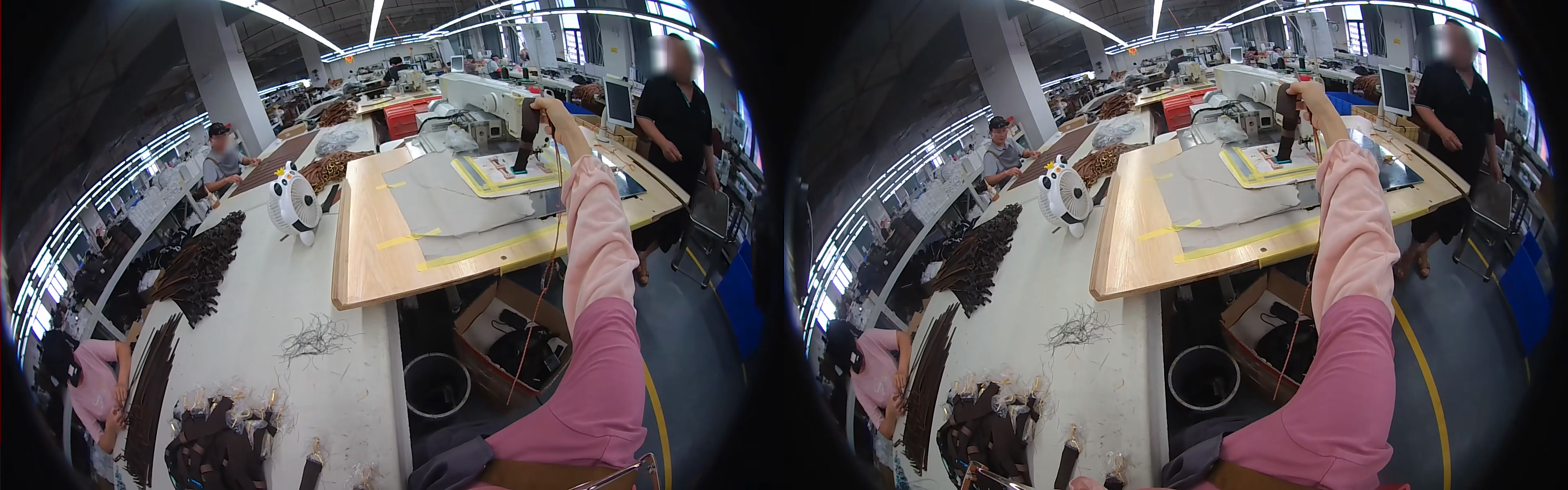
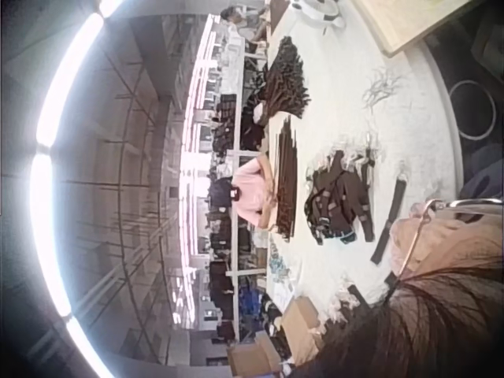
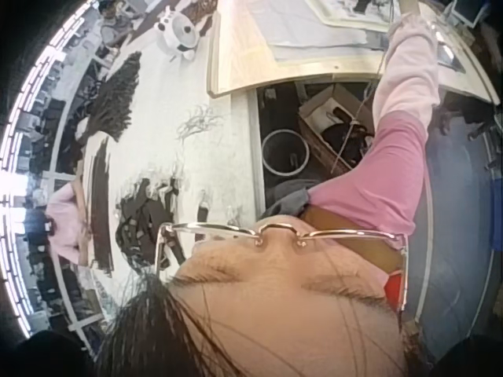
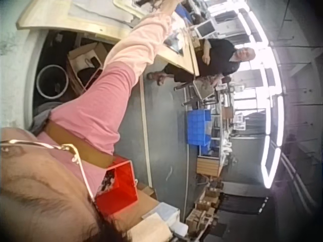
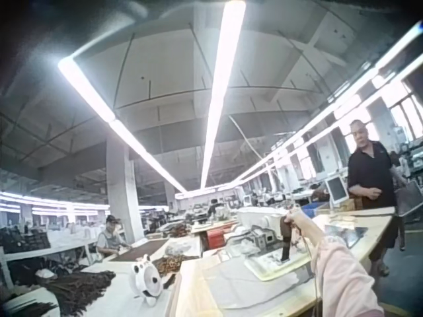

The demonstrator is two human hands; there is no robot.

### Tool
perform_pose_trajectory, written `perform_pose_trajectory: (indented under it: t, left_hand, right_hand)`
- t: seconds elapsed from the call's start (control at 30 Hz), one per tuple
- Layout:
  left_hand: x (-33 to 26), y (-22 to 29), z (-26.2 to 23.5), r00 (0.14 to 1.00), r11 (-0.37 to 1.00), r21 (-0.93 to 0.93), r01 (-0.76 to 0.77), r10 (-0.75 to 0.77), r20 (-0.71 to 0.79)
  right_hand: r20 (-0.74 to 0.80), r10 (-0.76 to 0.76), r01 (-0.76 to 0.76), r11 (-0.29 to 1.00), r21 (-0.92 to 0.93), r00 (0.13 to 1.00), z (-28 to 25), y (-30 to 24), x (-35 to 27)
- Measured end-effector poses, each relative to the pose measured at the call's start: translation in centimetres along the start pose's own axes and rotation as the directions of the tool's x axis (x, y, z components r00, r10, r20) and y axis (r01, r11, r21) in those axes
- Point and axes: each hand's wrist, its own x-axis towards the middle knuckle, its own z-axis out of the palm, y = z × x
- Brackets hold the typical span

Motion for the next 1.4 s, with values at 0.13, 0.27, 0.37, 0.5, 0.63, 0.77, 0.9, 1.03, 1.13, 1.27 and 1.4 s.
perform_pose_trajectory:
  t: [0.13, 0.27, 0.37, 0.5, 0.63, 0.77, 0.9, 1.03, 1.13, 1.27, 1.4]
  left_hand:
    - [0.6, -0.1, -0.1, 1.0, 1.0, -0.021, 0.0, 0.0, 0.015]
    - [0.7, -0.1, -0.4, 1.0, 1.0, -0.031, 0.005, -0.004, 0.023]
    - [0.8, 0.1, -0.6, 0.999, 0.999, -0.033, 0.009, -0.008, 0.04]
    - [0.8, 0.4, -0.8, 0.995, 0.999, -0.049, -0.012, 0.017, 0.102]
    - [0.5, 1.0, -0.9, 0.982, 0.997, -0.069, -0.045, 0.057, 0.178]
    - [0.0, 1.4, -0.8, 0.943, 0.989, -0.123, -0.086, 0.121, 0.311]
    - [-0.6, 1.4, -1.6, 0.894, 0.974, -0.195, -0.119, 0.191, 0.405]
    - [-0.5, 0.9, -2.7, 0.854, 0.947, -0.297, -0.12, 0.251, 0.456]
    - [-0.1, 0.7, -2.8, 0.848, 0.942, -0.318, -0.103, 0.25, 0.467]
    - [1.0, 1.2, -2.8, 0.835, 0.939, -0.332, -0.089, 0.252, 0.489]
    - [0.8, 1.1, -2.9, 0.836, 0.946, -0.307, -0.105, 0.251, 0.488]
  right_hand:
    - [-0.173, -0.159, 0.103, 0.949, -0.297, 0.972, -1.1, 2.9, 3.5]
    - [-0.294, -0.458, 0.306, 0.844, -0.441, 0.839, -1.3, 6.0, 5.0]
    - [-0.374, -0.507, 0.381, 0.851, -0.363, 0.777, 0.2, 7.9, 3.5]
    - [-0.596, -0.343, 0.232, 0.938, -0.257, 0.726, 4.0, 14.8, 0.1]
    - [-0.542, 0.136, -0.027, 0.979, 0.203, 0.829, 9.0, 19.6, -6.1]
    - [-0.43, 0.323, -0.11, 0.886, 0.45, 0.843, 8.6, 22.9, -6.6]
    - [-0.246, 0.232, -0.206, 0.97, 0.127, 0.941, 7.8, 23.6, -7.5]
    - [0.028, 0.093, -0.087, 0.983, -0.162, 0.995, 4.6, 16.6, -13.3]
    - [0.381, 0.197, -0.244, 0.966, 0.08, 0.903, 2.6, 15.6, -18.4]
    - [0.732, 0.202, -0.503, 0.837, 0.215, 0.65, 1.7, 18.3, -25.8]
    - [0.946, 0.274, -0.75, 0.66, -0.056, 0.171, 9.8, 17.2, -38.0]
